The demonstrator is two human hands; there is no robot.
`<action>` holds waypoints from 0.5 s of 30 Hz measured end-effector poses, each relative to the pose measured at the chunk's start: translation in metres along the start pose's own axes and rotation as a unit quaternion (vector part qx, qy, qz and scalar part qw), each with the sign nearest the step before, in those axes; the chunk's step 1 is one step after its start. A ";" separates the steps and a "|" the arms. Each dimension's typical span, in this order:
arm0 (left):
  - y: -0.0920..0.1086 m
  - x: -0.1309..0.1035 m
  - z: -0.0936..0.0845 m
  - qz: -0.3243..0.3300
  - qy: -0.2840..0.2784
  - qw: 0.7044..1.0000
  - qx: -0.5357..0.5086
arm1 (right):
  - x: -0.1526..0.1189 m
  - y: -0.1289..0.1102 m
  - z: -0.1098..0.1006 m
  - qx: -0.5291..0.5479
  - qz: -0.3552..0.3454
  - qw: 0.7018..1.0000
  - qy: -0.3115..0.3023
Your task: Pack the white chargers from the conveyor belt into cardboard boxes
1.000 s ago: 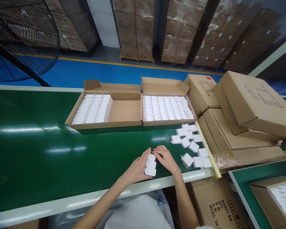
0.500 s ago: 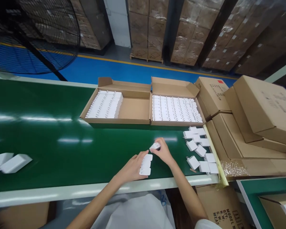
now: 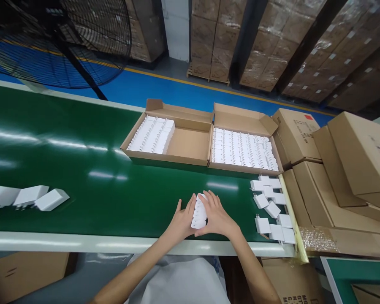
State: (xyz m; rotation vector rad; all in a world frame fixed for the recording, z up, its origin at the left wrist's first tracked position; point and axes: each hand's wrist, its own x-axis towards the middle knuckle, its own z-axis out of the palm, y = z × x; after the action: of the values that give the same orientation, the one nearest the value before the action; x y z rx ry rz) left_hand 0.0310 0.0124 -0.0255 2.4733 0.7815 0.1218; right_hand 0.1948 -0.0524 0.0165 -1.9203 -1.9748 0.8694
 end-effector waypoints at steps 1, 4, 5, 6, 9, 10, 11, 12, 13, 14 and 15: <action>0.003 0.001 -0.001 -0.003 -0.003 1.000 -0.006 | -0.003 -0.003 0.000 -0.038 0.005 0.999 -0.009; 0.009 0.003 0.000 -0.007 -0.002 1.000 -0.018 | -0.006 -0.010 0.002 -0.102 0.016 0.995 -0.007; 0.010 0.003 0.001 -0.004 0.002 1.000 -0.018 | -0.006 -0.012 0.002 -0.111 0.018 0.994 -0.003; 0.012 0.004 0.003 0.000 0.006 1.000 -0.018 | -0.006 -0.013 0.002 -0.117 0.021 0.993 0.000; 0.016 0.007 0.007 0.013 0.013 1.000 -0.017 | -0.006 -0.015 0.000 -0.126 0.026 0.992 0.008; 0.018 0.008 0.007 0.015 0.013 1.000 -0.019 | -0.006 -0.015 -0.003 -0.124 0.025 0.992 0.010; 0.018 0.009 0.007 0.018 0.010 1.000 -0.021 | -0.007 -0.014 -0.005 -0.117 0.020 0.993 0.012; 0.019 0.008 0.006 0.021 0.006 0.999 -0.023 | -0.008 -0.011 -0.007 -0.103 0.012 0.995 0.013; 0.019 0.007 0.004 0.026 0.001 0.999 -0.025 | -0.009 -0.007 -0.010 -0.082 0.003 0.996 0.014; 0.017 0.004 0.002 0.029 -0.002 0.999 -0.026 | -0.011 -0.002 -0.012 -0.056 -0.003 0.998 0.017; 0.015 -0.001 0.000 0.032 0.000 0.999 -0.022 | -0.014 0.004 -0.013 -0.023 -0.002 0.999 0.025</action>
State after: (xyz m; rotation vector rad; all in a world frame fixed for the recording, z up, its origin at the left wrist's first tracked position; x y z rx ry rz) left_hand 0.0380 0.0014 -0.0175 2.4565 0.6915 0.1599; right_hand 0.2069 -0.0629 0.0280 -1.9421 -1.9858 0.7738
